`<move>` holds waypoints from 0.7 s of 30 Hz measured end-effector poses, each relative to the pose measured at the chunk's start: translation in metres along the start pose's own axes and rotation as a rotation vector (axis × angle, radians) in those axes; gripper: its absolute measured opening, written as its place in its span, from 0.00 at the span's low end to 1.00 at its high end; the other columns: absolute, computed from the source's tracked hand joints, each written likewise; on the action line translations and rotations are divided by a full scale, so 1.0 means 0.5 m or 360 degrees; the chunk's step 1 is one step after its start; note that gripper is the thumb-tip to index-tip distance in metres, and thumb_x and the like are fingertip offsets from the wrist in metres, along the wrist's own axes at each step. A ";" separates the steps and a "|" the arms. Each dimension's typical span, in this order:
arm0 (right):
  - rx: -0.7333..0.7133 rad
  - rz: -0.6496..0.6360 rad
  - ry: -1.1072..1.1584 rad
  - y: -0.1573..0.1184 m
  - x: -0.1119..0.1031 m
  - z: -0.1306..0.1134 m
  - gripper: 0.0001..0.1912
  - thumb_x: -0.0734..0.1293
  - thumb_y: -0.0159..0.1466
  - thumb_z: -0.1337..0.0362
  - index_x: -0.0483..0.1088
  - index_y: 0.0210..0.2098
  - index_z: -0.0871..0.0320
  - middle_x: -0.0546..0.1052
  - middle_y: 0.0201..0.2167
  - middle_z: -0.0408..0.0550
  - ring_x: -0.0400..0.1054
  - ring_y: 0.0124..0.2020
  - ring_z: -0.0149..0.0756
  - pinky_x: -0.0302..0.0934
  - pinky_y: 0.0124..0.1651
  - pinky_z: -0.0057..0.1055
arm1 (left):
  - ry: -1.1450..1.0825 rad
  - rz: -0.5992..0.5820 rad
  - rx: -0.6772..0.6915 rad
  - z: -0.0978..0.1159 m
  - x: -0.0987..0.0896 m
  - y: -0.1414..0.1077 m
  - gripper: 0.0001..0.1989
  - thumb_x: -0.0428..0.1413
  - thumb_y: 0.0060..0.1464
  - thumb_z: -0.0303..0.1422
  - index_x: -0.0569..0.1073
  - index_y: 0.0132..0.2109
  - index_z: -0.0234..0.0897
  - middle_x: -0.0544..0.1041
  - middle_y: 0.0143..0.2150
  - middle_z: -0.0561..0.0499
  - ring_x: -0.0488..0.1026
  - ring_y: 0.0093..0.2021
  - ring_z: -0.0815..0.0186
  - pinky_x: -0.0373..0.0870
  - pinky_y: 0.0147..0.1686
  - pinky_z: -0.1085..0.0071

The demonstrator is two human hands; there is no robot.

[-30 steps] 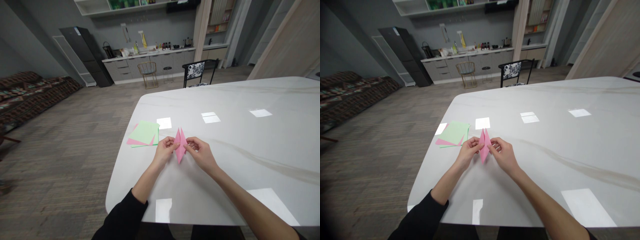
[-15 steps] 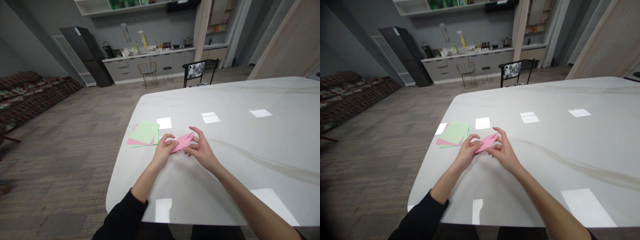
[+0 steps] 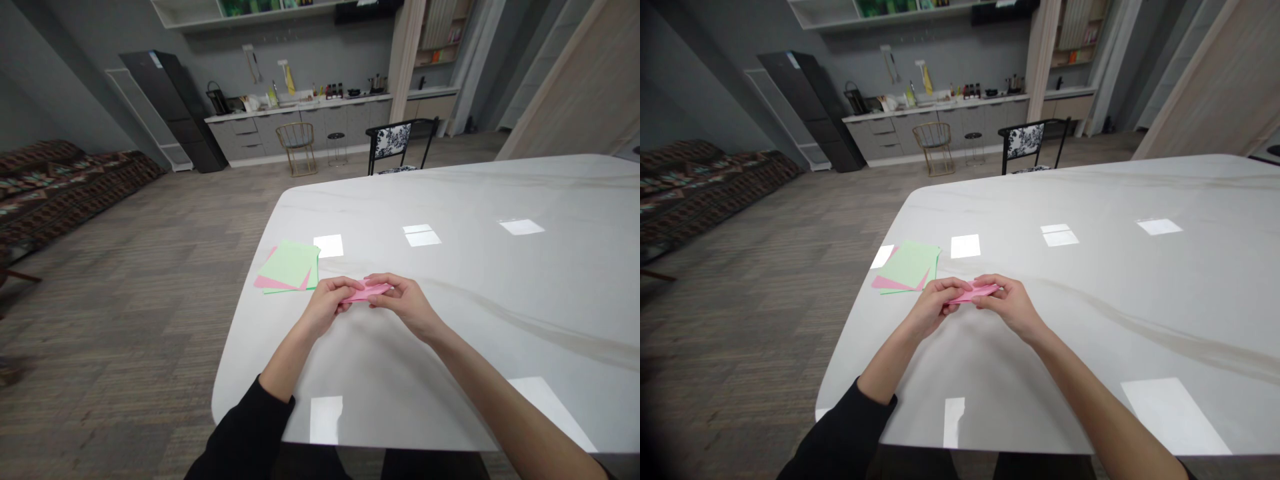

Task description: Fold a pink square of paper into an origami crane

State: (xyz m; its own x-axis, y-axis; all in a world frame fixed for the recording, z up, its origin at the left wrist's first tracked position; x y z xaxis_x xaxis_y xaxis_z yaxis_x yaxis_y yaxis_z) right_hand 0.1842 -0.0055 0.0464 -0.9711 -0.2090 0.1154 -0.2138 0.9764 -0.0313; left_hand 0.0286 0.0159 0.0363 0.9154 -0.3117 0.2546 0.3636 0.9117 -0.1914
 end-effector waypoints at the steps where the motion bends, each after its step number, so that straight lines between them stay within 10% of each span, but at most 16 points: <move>1: 0.0006 0.0023 -0.0024 -0.001 -0.001 -0.002 0.19 0.75 0.52 0.60 0.74 0.42 0.56 0.77 0.40 0.48 0.73 0.36 0.37 0.69 0.43 0.38 | -0.0019 0.0006 0.0007 0.002 0.000 0.000 0.08 0.59 0.46 0.31 0.78 0.34 0.33 0.66 0.21 0.55 0.57 0.19 0.77 0.47 0.19 0.76; 8: -0.0054 0.0207 -0.0111 0.003 -0.015 0.001 0.18 0.75 0.53 0.57 0.74 0.41 0.56 0.78 0.40 0.49 0.74 0.37 0.39 0.68 0.42 0.37 | -0.0287 0.0085 0.0124 0.011 -0.005 0.001 0.12 0.60 0.47 0.32 0.74 0.41 0.35 0.74 0.28 0.52 0.71 0.27 0.71 0.68 0.30 0.75; 21: -0.0353 0.0364 -0.0514 -0.001 -0.023 -0.017 0.13 0.74 0.53 0.57 0.76 0.36 0.54 0.75 0.48 0.50 0.71 0.44 0.43 0.66 0.43 0.38 | -0.0124 0.0018 0.0255 0.013 -0.004 0.001 0.13 0.64 0.47 0.30 0.78 0.42 0.32 0.78 0.35 0.47 0.75 0.36 0.67 0.70 0.45 0.69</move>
State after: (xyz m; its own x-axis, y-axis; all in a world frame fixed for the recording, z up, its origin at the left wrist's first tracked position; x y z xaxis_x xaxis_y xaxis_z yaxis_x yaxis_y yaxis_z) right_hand 0.1965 -0.0030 0.0534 -0.9815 0.0412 -0.1867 0.0035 0.9802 0.1979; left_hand 0.0261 0.0188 0.0416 0.9009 -0.2852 0.3270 0.3156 0.9479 -0.0426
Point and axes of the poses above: each hand's wrist, its own y-axis towards the middle knuckle, its own x-axis out of the palm, z = x × y, the point moved 5 cm from there along y, towards the middle knuckle
